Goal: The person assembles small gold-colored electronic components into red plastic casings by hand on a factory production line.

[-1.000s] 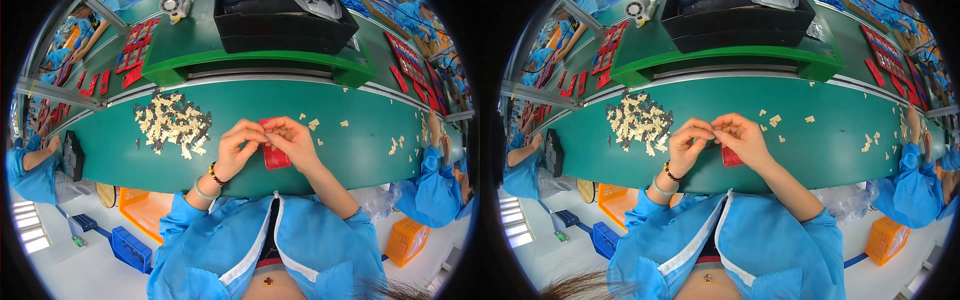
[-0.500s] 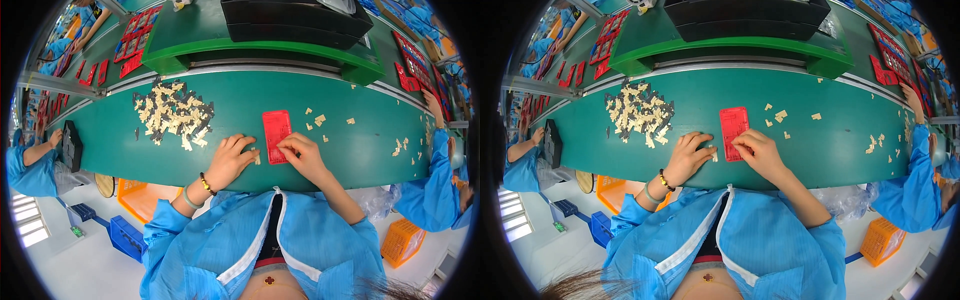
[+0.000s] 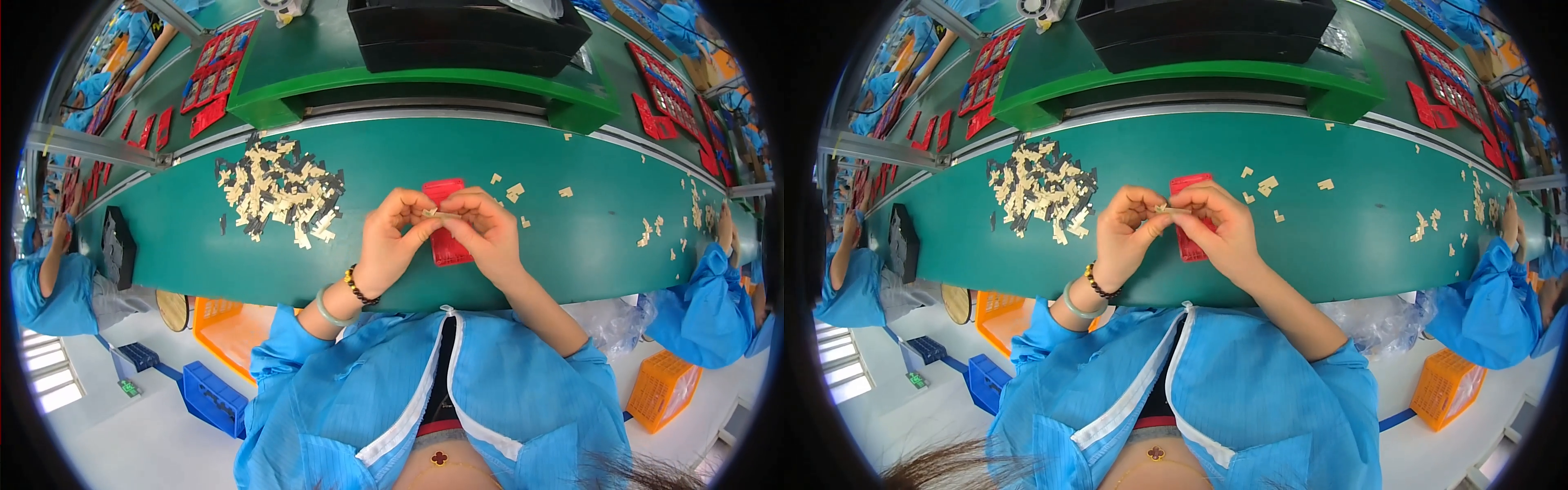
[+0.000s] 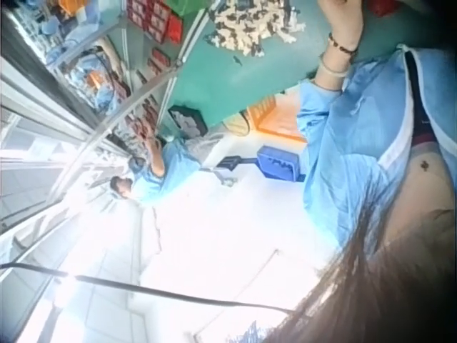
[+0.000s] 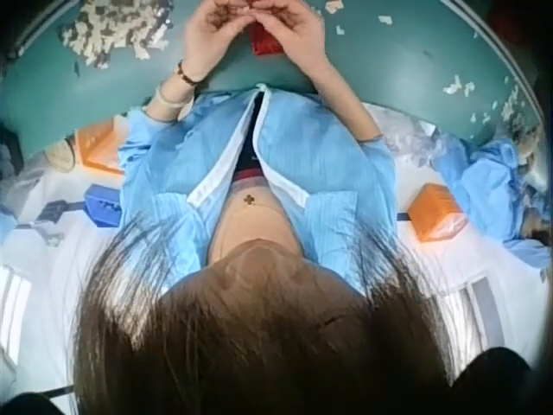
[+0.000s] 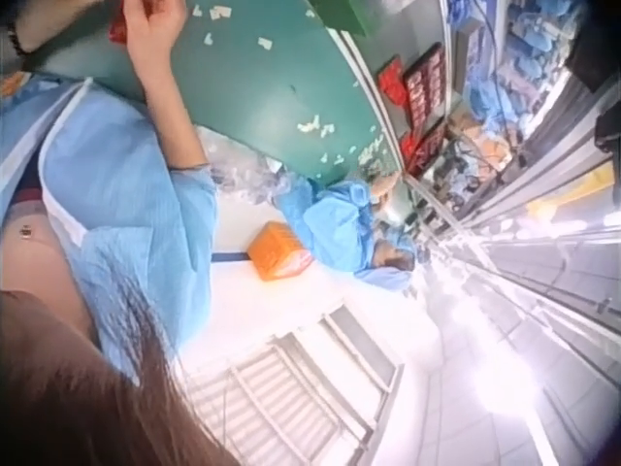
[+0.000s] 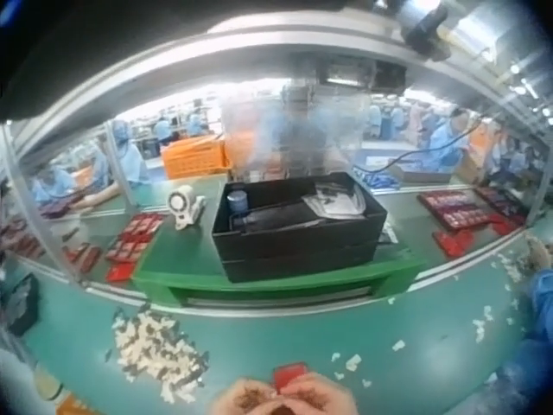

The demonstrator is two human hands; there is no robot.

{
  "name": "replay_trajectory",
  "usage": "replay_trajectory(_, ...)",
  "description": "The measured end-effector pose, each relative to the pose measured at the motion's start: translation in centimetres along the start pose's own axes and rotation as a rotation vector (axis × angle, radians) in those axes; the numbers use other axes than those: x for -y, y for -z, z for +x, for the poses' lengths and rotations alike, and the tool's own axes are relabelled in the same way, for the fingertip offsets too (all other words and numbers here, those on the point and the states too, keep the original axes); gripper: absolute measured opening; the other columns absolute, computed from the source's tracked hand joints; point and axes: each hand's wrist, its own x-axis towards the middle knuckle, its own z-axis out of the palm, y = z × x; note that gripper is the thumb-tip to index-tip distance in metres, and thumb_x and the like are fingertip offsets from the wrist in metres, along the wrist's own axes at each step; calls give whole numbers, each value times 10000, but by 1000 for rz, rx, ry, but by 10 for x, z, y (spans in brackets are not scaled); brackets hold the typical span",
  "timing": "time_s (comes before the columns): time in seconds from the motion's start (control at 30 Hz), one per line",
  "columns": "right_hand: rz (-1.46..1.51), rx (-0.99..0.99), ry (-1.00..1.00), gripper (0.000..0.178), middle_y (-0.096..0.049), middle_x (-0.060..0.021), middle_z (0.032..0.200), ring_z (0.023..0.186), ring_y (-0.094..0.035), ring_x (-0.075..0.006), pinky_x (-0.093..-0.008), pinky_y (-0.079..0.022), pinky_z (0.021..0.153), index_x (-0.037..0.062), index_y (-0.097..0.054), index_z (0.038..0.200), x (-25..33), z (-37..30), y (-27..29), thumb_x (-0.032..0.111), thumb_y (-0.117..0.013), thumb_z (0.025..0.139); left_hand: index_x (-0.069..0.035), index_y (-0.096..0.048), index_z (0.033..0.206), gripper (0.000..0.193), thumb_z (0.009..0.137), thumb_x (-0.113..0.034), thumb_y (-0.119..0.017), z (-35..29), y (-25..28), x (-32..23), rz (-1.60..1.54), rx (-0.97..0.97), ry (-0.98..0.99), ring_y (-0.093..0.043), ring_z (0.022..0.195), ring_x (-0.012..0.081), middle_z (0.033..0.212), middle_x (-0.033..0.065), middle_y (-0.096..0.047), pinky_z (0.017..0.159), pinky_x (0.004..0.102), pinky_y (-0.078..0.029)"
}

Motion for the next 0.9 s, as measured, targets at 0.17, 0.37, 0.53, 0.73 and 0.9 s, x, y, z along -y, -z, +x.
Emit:
replay_trajectory(0.17, -375, 65, 215, 126, -620, -71, 876, 781, -627, -141, -246, -519, 693, 0, -631, 979, 19, 15, 18, -29, -622, 857, 9, -611, 986, 206, 815, -5, -726, 4, 1, 5, 47, 81, 61, -623, 764, 87, 853, 38, -655, 665, 215, -522)
replay_trajectory(0.37, -445, 138, 126, 112, -624, -69, 852, 754, -633, -164, -265, -515, 668, 28, -628, 922, 29, 18, 20, 10, -673, 821, 10, -640, 969, 152, 845, -44, -709, 7, 5, 0, 154, 177, 65, -619, 726, 76, 812, 36, -677, 610, 205, -504)
replay_trajectory(0.53, -725, 64, 350, 143, -616, -89, 852, 740, -631, -210, -278, -520, 650, 32, -637, 943, 28, 19, 15, 19, -681, 807, 6, -652, 967, 104, 894, -68, -657, 7, 6, -5, -84, 159, 280, -617, 710, 70, 813, 21, -680, 599, 194, -491)
replay_trajectory(0.73, -586, 92, 287, 107, -637, -107, 896, 738, -637, -214, -282, -517, 640, -3, -652, 935, 15, 8, 14, 6, -646, 829, 13, -666, 980, 111, 898, -57, -642, 4, 3, -2, -183, 164, 90, -615, 801, 96, 935, 70, -669, 675, 203, -486)
replay_trajectory(0.9, -507, 108, 236, 128, -649, -106, 875, 750, -643, -164, -264, -520, 635, -23, -668, 948, 12, 4, 14, -32, -574, 861, -38, -702, 863, 74, 791, -46, -716, 4, 2, 3, 141, 66, -93, -577, 1039, 210, 1029, 67, -663, 850, 320, -462)
